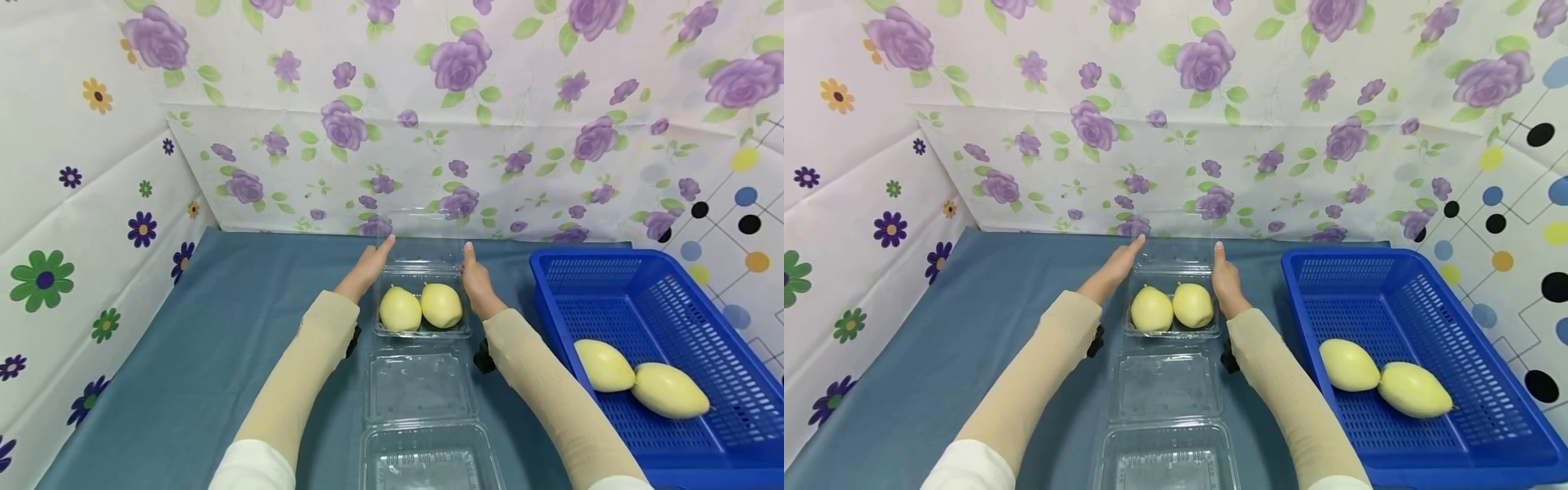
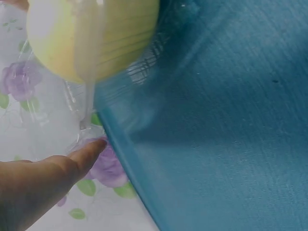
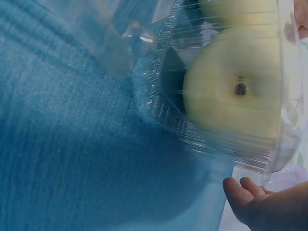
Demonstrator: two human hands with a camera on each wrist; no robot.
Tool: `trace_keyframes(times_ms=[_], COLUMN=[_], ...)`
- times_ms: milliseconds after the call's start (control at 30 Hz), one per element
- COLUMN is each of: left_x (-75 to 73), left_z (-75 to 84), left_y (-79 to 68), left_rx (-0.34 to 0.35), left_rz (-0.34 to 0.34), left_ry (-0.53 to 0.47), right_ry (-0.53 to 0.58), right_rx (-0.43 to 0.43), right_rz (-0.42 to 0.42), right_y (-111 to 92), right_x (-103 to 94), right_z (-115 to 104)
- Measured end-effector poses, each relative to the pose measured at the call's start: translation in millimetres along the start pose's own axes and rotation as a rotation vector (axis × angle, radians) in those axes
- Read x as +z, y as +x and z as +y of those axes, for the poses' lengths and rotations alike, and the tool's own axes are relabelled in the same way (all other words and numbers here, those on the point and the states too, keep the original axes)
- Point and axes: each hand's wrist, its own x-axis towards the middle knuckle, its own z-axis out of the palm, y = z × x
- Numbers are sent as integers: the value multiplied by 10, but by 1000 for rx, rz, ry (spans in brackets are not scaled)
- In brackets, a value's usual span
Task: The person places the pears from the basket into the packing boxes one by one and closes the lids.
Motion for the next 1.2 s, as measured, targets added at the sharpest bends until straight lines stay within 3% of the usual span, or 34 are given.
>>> trace_keyframes(times_ms=[300, 467, 767, 1000, 1200], left_x=[-10, -17, -16, 6, 10], left_z=[94, 104, 104, 123, 119], left_y=[-65, -61, -44, 14, 36], left_rx=[18, 40, 53, 119, 148], left_rz=[-6, -5, -16, 16, 11], left_ry=[-20, -33, -44, -75, -195], right_ry=[-66, -17, 199, 216, 213], right_rx=[-52, -27, 7, 6, -31], right_rz=[67, 19, -100, -121, -146], right_y=[-88, -160, -129, -42, -16], right_x=[-85, -129, -227, -272, -295], right_z=[-54, -138, -109, -109, -133])
